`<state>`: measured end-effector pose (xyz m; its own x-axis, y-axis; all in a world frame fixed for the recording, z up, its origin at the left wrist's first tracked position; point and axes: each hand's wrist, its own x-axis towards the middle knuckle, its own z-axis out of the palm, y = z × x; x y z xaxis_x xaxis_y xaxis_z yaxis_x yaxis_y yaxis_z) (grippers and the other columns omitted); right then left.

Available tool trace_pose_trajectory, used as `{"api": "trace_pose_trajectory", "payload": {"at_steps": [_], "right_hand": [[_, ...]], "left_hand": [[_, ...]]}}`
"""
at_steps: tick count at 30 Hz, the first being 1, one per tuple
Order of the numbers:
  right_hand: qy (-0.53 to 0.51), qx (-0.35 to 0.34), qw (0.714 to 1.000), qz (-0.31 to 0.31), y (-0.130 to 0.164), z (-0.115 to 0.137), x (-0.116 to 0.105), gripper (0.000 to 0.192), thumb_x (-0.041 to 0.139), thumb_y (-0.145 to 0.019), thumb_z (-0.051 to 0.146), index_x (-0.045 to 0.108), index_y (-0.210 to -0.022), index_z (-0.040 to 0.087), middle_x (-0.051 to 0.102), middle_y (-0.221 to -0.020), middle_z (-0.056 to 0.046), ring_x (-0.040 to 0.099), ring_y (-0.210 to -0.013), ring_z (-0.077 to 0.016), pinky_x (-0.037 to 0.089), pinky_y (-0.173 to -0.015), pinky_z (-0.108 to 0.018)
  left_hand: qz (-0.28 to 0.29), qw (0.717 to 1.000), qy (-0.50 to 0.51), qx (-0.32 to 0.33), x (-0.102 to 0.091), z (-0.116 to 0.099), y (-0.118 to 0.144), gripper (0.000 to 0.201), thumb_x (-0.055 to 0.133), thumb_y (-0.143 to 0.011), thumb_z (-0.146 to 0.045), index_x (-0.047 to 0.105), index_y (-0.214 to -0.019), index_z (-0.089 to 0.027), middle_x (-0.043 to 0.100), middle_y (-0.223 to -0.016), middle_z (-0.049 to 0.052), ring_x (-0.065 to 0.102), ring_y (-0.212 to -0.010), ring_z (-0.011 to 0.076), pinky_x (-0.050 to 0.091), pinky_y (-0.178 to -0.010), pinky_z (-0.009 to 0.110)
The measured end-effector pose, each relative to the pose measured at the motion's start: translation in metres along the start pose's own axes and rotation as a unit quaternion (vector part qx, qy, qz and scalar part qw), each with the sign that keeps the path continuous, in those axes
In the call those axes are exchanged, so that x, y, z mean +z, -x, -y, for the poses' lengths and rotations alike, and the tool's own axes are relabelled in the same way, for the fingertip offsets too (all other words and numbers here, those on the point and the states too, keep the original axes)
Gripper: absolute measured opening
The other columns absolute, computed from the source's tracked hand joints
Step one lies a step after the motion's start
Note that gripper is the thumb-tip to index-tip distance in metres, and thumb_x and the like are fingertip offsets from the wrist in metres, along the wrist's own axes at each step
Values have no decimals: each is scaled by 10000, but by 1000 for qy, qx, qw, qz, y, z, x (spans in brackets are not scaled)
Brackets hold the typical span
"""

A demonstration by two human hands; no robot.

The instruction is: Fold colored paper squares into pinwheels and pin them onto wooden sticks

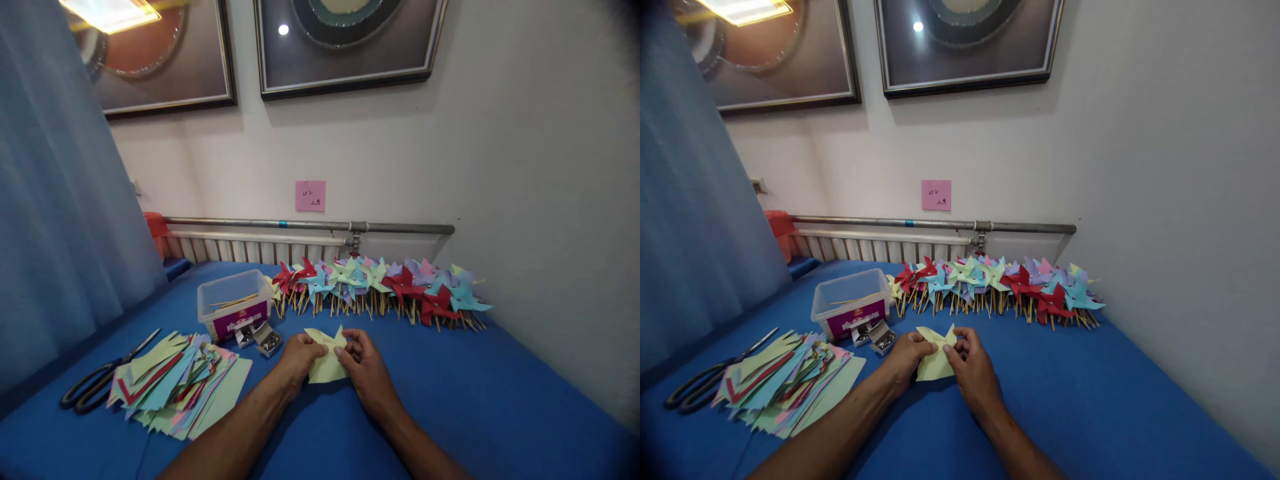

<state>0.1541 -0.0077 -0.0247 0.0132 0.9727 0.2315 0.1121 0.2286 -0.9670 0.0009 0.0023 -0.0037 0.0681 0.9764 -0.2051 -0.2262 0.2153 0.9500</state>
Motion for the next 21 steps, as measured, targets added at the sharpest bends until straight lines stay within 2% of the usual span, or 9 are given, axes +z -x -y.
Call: {"api": "trace_pose_trajectory", "payload": {"at_steps": [5, 9, 12, 17, 21], "right_hand": [[24, 8, 999, -24, 2, 4, 2, 392, 652, -796, 452, 558, -1098, 218, 586, -676, 48, 575, -614, -174, 446, -585, -286], [-30, 36, 999, -3, 2, 5, 6, 414, 653, -786, 440, 523, -1122, 235, 670, -775, 7, 666, -688, -212, 505, -621, -317], [-67, 56, 996, -6, 0, 4, 8, 478, 679, -745, 415, 493, -1143, 228, 689, -775, 1, 676, -668, -220, 511, -611, -325], [-62, 49, 996, -30, -4, -3, 8, 657, 698, -726, 393, 446, -1303, 205, 668, -702, 30, 664, -636, -223, 500, -602, -328], [-65, 57, 996, -35, -5, -7, 9, 671, 702, -717, 399, 459, -1304, 184, 721, -772, -20, 689, -679, -246, 521, -618, -349]], "left_hand": [[-22, 999, -23, 0, 1, 2, -1, 179, 755, -558, -184, 579, -575, -156, 603, -503, 9, 511, -444, 117, 371, -471, 242], [-11, 1000, -20, 0, 0, 6, -5, 174, 763, -567, -185, 597, -604, -148, 624, -538, 16, 541, -474, 129, 404, -499, 252], [-4, 1000, -21, 0, -2, 9, -7, 178, 764, -576, -198, 599, -618, -150, 642, -558, 24, 556, -494, 137, 413, -509, 254], [-4, 999, -35, 10, -4, 13, -11, 222, 798, -569, -217, 589, -603, -152, 614, -529, 8, 532, -479, 122, 388, -498, 243], [2, 999, -38, 14, -5, 16, -13, 227, 803, -577, -230, 593, -609, -151, 620, -539, 11, 532, -481, 123, 395, -505, 248]]}}
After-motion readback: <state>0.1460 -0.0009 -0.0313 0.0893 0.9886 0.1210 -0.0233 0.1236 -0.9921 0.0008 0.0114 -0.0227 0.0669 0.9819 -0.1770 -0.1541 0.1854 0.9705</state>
